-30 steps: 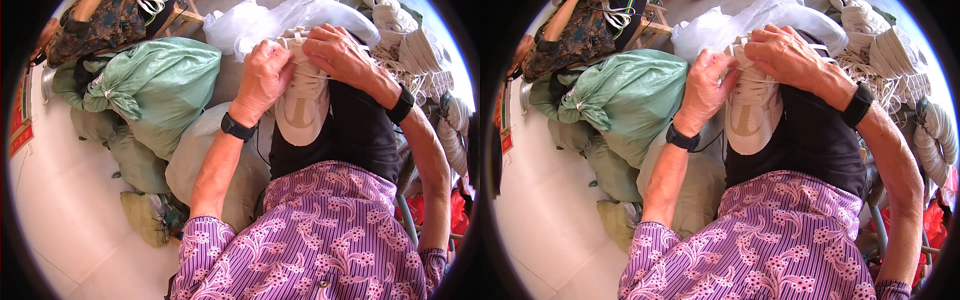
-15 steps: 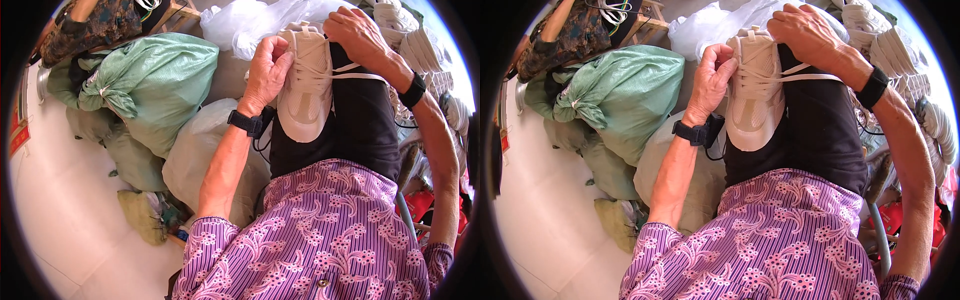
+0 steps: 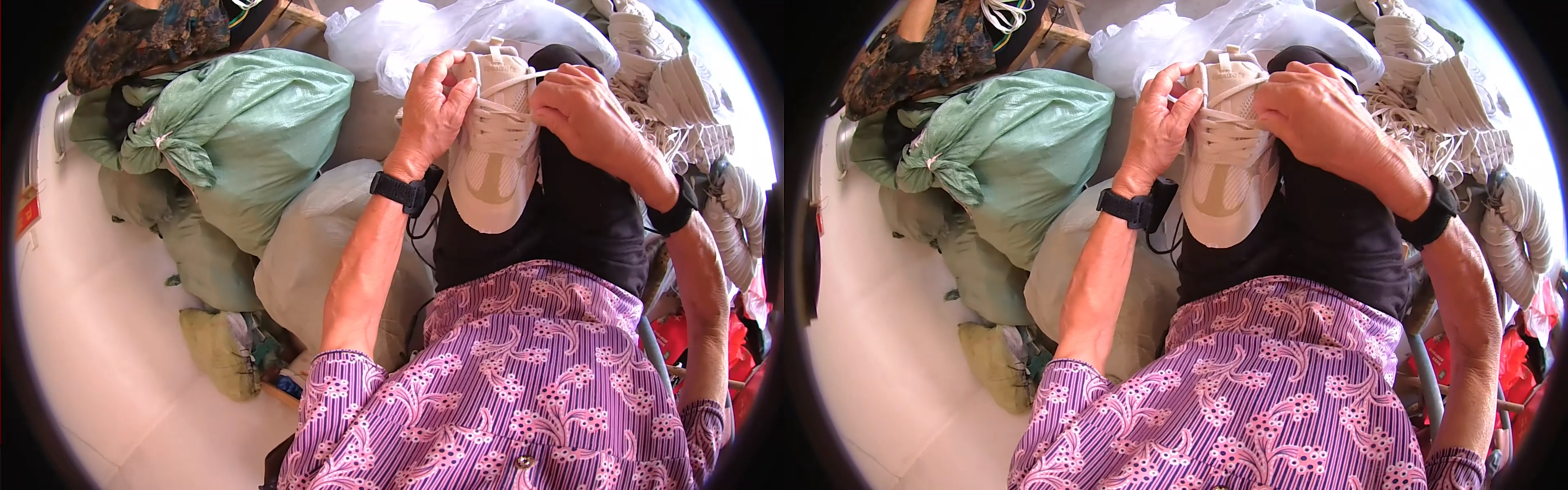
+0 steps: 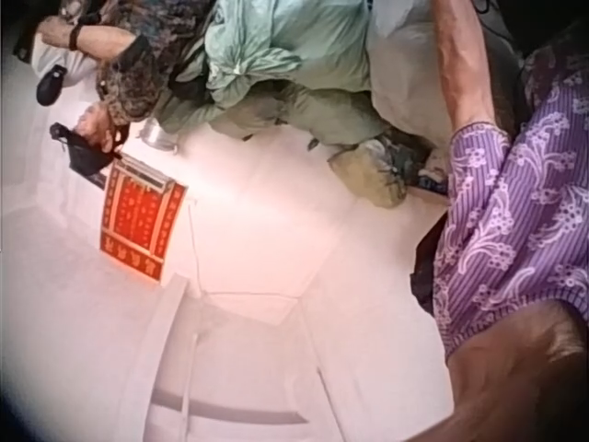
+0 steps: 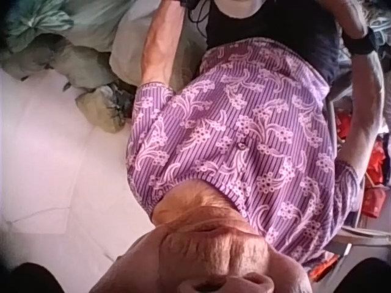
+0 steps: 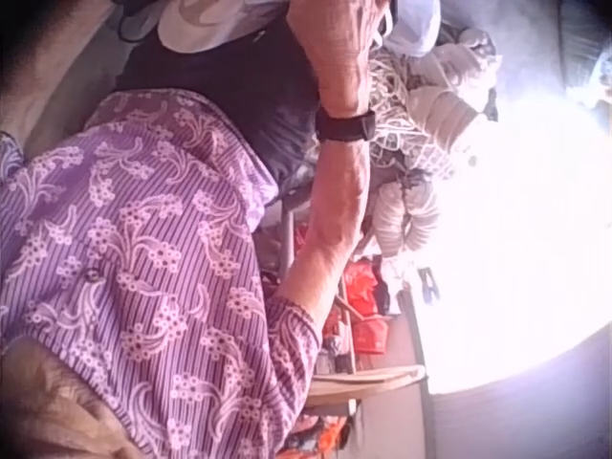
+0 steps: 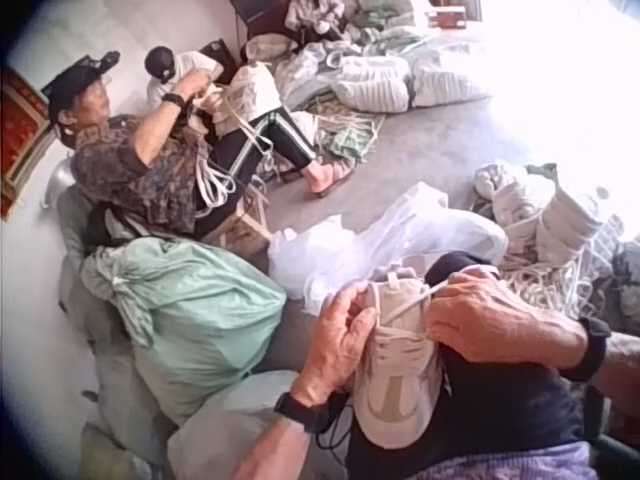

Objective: The person is lacing a white sneaker while sitting in a workshop.

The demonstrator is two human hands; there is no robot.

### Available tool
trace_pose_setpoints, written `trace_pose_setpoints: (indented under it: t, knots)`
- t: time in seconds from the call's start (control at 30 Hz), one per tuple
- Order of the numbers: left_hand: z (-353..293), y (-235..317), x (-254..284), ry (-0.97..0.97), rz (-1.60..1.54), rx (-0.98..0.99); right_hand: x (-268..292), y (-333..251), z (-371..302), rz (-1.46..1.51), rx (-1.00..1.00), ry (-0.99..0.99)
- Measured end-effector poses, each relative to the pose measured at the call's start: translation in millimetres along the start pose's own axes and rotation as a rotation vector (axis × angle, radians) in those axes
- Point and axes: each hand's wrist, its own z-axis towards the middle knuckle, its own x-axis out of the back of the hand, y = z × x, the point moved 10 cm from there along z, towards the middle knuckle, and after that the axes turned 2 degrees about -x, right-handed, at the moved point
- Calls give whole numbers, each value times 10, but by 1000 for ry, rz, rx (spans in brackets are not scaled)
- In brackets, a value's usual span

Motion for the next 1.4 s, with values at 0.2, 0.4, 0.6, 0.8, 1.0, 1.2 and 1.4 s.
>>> trace_pose_setpoints:
  t: [0.2, 0.4, 0.6, 0.8, 1.0, 1.2, 1.4]
  knots:
    - [-7, 249, 180, 111, 193, -118, -19, 93, -3, -90, -121, -3]
    - [-17, 481, -185, -196, -85, 146, 41, 45, -112, -84, -42, 63]
    - [-28, 378, -291, -280, -166, 310, 240, -95, -146, -274, 25, 272]
    - [-23, 517, -468, -374, 9, 169, 135, -116, -289, -206, 29, 242]
    - [-83, 426, -624, -637, -38, 518, 20, -55, -261, -184, 13, 232]
    - [98, 430, -785, -685, 217, 341, -97, -15, -192, -221, -20, 178]
    - [121, 374, -844, -718, 284, 226, -171, 21, -203, -233, -24, 165]
